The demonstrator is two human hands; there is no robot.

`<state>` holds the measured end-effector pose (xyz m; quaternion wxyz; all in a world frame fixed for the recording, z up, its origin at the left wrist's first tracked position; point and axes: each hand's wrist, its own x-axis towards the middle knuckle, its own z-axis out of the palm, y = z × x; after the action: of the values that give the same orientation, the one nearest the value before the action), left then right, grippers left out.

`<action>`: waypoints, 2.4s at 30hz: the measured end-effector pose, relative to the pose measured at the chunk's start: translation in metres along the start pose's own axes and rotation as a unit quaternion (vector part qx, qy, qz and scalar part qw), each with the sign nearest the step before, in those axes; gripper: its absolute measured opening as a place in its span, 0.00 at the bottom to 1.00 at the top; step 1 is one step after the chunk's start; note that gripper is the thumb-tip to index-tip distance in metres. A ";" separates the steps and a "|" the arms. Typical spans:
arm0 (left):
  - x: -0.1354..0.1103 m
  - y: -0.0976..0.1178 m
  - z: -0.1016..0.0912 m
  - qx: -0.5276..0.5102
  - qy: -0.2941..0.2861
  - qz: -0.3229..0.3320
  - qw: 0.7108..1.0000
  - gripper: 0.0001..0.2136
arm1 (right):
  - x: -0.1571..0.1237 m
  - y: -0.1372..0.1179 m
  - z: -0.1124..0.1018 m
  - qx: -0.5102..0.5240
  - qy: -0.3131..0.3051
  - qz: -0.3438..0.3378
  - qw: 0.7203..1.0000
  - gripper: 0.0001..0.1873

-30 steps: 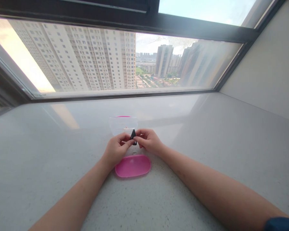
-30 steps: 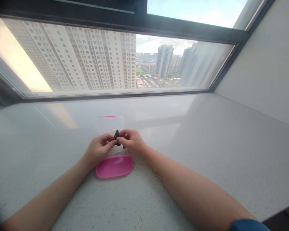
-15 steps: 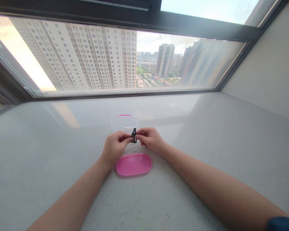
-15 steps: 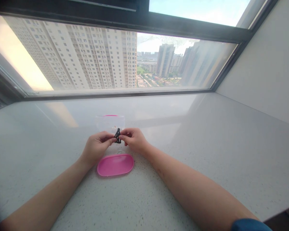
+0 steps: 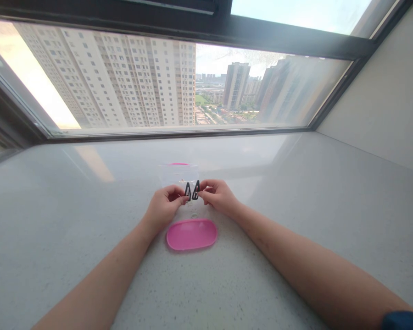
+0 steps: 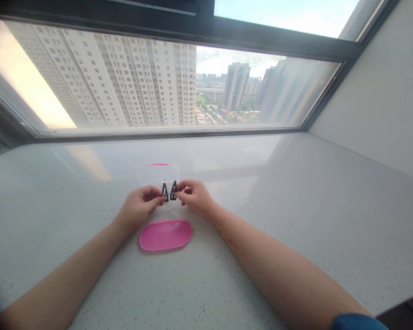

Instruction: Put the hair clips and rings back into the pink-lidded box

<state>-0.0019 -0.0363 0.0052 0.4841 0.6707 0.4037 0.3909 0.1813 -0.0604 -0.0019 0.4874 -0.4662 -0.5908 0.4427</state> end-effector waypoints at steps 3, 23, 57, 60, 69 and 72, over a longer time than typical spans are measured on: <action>0.000 -0.001 -0.002 -0.004 -0.013 -0.004 1.000 0.06 | 0.000 0.000 -0.004 -0.035 -0.026 0.015 0.999 0.06; 0.002 -0.005 -0.007 0.104 -0.079 0.004 0.991 0.05 | -0.003 0.005 -0.003 -0.178 -0.060 -0.053 0.981 0.09; 0.000 -0.009 -0.004 0.118 -0.061 0.045 0.990 0.04 | -0.004 0.000 -0.002 -0.146 -0.082 -0.087 0.982 0.11; -0.001 -0.010 -0.004 0.122 -0.061 0.050 0.989 0.05 | -0.004 0.001 -0.002 -0.136 -0.085 -0.100 0.982 0.11; -0.002 -0.011 -0.002 0.150 -0.060 0.079 0.984 0.04 | -0.004 0.007 -0.002 -0.156 -0.082 -0.105 0.979 0.11; -0.003 -0.011 -0.002 0.167 -0.055 0.092 0.980 0.04 | -0.004 0.007 -0.002 -0.168 -0.079 -0.116 0.976 0.11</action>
<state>-0.0062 -0.0358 -0.0051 0.3486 0.7968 0.3727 0.3236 0.1846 -0.0626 -0.0094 0.4025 -0.4333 -0.7432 0.3129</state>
